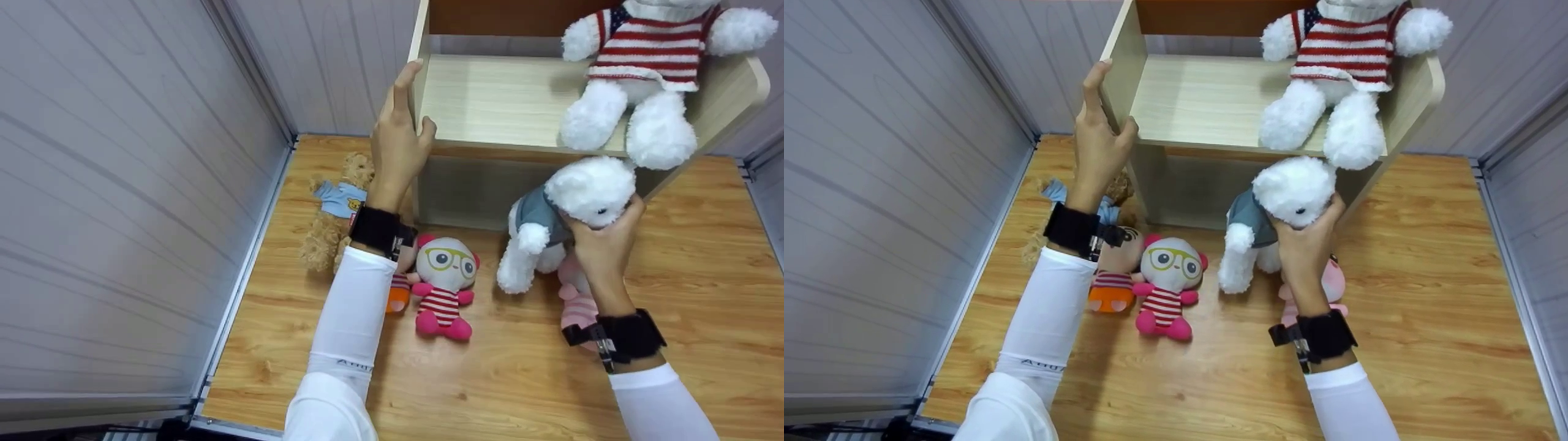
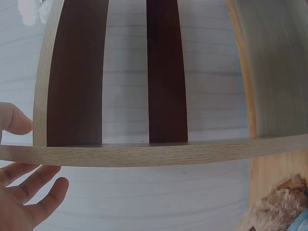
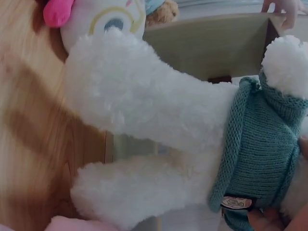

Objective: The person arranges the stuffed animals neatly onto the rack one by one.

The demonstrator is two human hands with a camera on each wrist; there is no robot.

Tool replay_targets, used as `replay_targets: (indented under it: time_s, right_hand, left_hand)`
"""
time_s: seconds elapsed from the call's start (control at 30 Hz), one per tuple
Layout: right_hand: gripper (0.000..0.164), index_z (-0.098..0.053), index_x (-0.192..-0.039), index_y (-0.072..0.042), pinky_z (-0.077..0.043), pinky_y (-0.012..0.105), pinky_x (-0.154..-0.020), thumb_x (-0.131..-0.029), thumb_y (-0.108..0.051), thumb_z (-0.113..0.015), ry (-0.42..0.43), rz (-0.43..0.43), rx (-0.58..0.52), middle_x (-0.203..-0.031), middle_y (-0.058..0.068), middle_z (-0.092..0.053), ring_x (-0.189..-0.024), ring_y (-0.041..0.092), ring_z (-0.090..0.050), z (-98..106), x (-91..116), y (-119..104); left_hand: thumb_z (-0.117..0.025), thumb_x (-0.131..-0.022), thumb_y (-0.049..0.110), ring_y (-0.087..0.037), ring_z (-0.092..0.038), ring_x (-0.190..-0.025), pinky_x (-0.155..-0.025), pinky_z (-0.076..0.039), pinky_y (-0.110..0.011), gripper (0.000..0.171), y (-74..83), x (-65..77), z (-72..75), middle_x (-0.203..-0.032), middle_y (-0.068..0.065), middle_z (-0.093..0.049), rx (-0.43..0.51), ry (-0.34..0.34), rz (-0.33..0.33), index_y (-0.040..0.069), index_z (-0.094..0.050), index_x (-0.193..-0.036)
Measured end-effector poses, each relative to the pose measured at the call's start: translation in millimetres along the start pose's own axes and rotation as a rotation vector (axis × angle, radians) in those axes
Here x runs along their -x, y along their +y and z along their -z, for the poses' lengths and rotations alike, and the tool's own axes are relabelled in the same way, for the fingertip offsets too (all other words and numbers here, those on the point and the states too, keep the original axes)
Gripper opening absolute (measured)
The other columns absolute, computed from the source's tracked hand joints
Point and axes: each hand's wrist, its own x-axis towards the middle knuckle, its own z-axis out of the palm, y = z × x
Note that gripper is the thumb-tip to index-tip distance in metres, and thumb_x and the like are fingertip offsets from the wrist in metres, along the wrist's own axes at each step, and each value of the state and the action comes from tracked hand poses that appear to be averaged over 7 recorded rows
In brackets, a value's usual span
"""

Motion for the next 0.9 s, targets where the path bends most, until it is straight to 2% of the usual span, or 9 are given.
replay_targets:
  time_s: [0.17,0.3,0.53,0.63,0.77,0.9]
  right_hand:
    - [0.1,-0.027,-0.155,-0.013,-0.03,0.023,-0.12,-0.075,-0.012,-0.087,0.035,0.0,0.073,-0.155,0.006,-0.042,-0.139,0.015,-0.043,-6.9,-16.6,6.2]
    - [0.103,-0.029,-0.152,-0.011,-0.033,0.022,-0.117,-0.071,-0.019,-0.092,0.067,0.018,0.057,-0.151,0.005,-0.045,-0.134,0.013,-0.046,-12.9,-26.9,9.7]
    - [0.107,-0.032,-0.148,-0.015,-0.036,0.02,-0.113,-0.065,-0.034,-0.097,0.124,-0.013,0.065,-0.146,0.003,-0.052,-0.129,0.009,-0.05,-21.2,-39.0,7.5]
    - [0.106,-0.03,-0.148,-0.014,-0.034,0.018,-0.113,-0.066,-0.034,-0.095,0.143,-0.01,0.068,-0.146,0.004,-0.052,-0.13,0.008,-0.049,-23.9,-41.3,2.8]
    - [0.104,-0.027,-0.149,-0.008,-0.033,0.016,-0.114,-0.071,-0.029,-0.092,0.16,0.036,0.051,-0.147,0.008,-0.052,-0.132,0.008,-0.049,-29.4,-42.7,-2.6]
    - [0.098,-0.025,-0.151,-0.007,-0.035,0.018,-0.114,-0.077,-0.025,-0.087,0.178,0.073,0.066,-0.146,0.01,-0.056,-0.131,0.01,-0.052,-34.5,-48.3,3.0]
  left_hand:
    - [-0.065,-0.089,0.003,-0.018,-0.053,-0.077,-0.058,-0.045,-0.028,0.074,-0.6,0.2,-0.6,-0.159,0.002,-0.046,-0.016,0.0,0.001,0.029,-0.034,-0.15]
    - [-0.064,-0.089,0.003,-0.017,-0.052,-0.071,-0.056,-0.044,-0.027,0.073,-0.4,0.5,-1.0,-0.159,0.0,-0.046,-0.027,-0.002,0.003,0.028,-0.034,-0.151]
    - [-0.064,-0.09,0.004,-0.014,-0.048,-0.063,-0.053,-0.041,-0.024,0.072,1.0,0.5,-1.2,-0.159,-0.001,-0.046,-0.029,-0.001,-0.003,0.027,-0.034,-0.15]
    - [-0.064,-0.089,0.003,-0.014,-0.048,-0.062,-0.052,-0.041,-0.023,0.072,1.1,0.5,-1.3,-0.16,-0.001,-0.046,-0.026,-0.003,-0.001,0.027,-0.034,-0.15]
    - [-0.064,-0.089,0.003,-0.013,-0.048,-0.062,-0.052,-0.042,-0.023,0.072,0.4,0.4,-0.9,-0.159,-0.002,-0.046,-0.025,0.001,-0.003,0.027,-0.035,-0.15]
    - [-0.064,-0.089,0.003,-0.014,-0.049,-0.065,-0.053,-0.042,-0.023,0.072,0.3,0.3,-0.6,-0.159,-0.002,-0.046,-0.02,0.006,-0.014,0.027,-0.034,-0.15]
